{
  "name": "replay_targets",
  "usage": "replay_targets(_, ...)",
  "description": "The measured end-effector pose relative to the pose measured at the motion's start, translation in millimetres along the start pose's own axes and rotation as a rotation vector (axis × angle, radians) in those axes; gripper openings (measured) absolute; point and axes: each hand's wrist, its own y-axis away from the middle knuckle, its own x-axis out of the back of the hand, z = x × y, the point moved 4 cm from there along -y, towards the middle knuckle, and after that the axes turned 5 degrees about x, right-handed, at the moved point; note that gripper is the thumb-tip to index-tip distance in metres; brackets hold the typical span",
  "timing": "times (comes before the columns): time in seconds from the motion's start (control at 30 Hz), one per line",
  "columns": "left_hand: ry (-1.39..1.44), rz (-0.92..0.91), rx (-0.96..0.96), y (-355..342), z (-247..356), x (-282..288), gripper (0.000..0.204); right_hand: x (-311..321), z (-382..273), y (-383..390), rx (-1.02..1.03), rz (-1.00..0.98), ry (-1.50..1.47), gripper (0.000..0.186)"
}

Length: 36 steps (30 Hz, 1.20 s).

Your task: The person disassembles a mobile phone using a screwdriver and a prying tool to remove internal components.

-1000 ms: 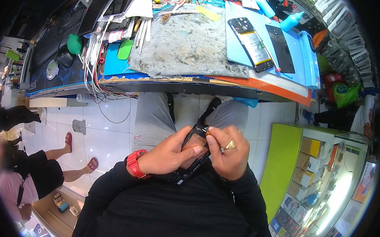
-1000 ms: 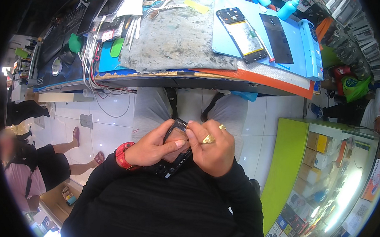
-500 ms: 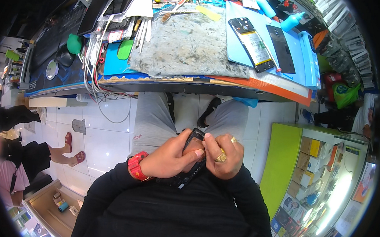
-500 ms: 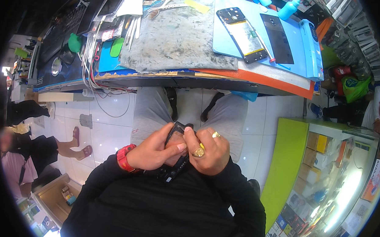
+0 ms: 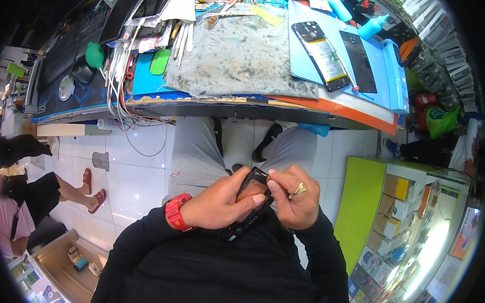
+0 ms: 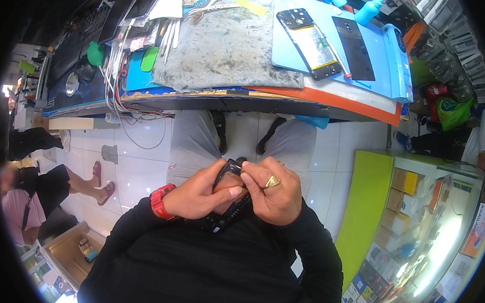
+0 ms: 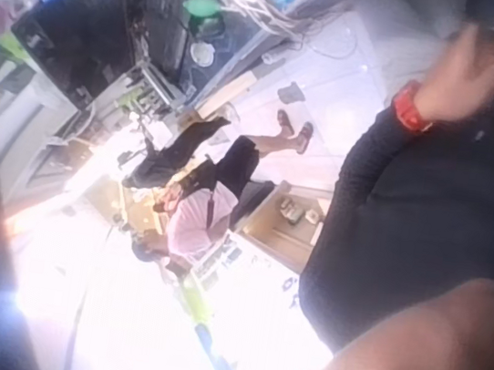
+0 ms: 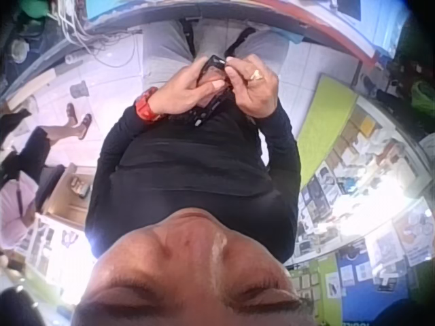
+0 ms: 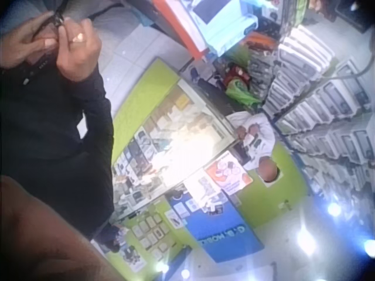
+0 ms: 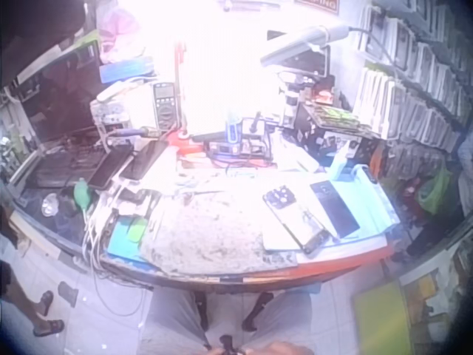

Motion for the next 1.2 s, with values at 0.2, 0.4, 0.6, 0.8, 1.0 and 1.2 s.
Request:
replay_targets(0.2,0.02,0.015,-0.04,-0.3,-3.7,1.4,0.035,2.0,-2.7,-3.1,0.009,0.012,0.017,0.023)
replay_targets(0.4,0.036,-0.019,-0.059,-1.2,-7.3,2.5,0.036,6.3,-0.2,-7.2,-0.011,-0.003,-0.061,0.019)
replay_targets(0.6,0.004,-0.059,-0.094,-1.3,-6.1,1.5,0.036,11.7,14.0,-7.3,-0.232,-0.087,-0.384,0.012)
replay_targets(0.8,-0.002,-0.075,-0.114,-3.0,-5.1,2.1,0.034,13.3,3.4,-15.2,-0.272,-0.219,-0.412,0.011)
replay_targets(1.0,0.05,-0.005,-0.076,-0.4,7.9,7.8,0.031,20.6,-8.8,-10.2,-0.078,-0.011,-0.085,0.015)
replay_targets(1.2,0.077,-0.009,-0.022,-0.4,6.5,8.6,0.03,10.9,-13.7,-8.5,0.034,0.006,0.097,0.023)
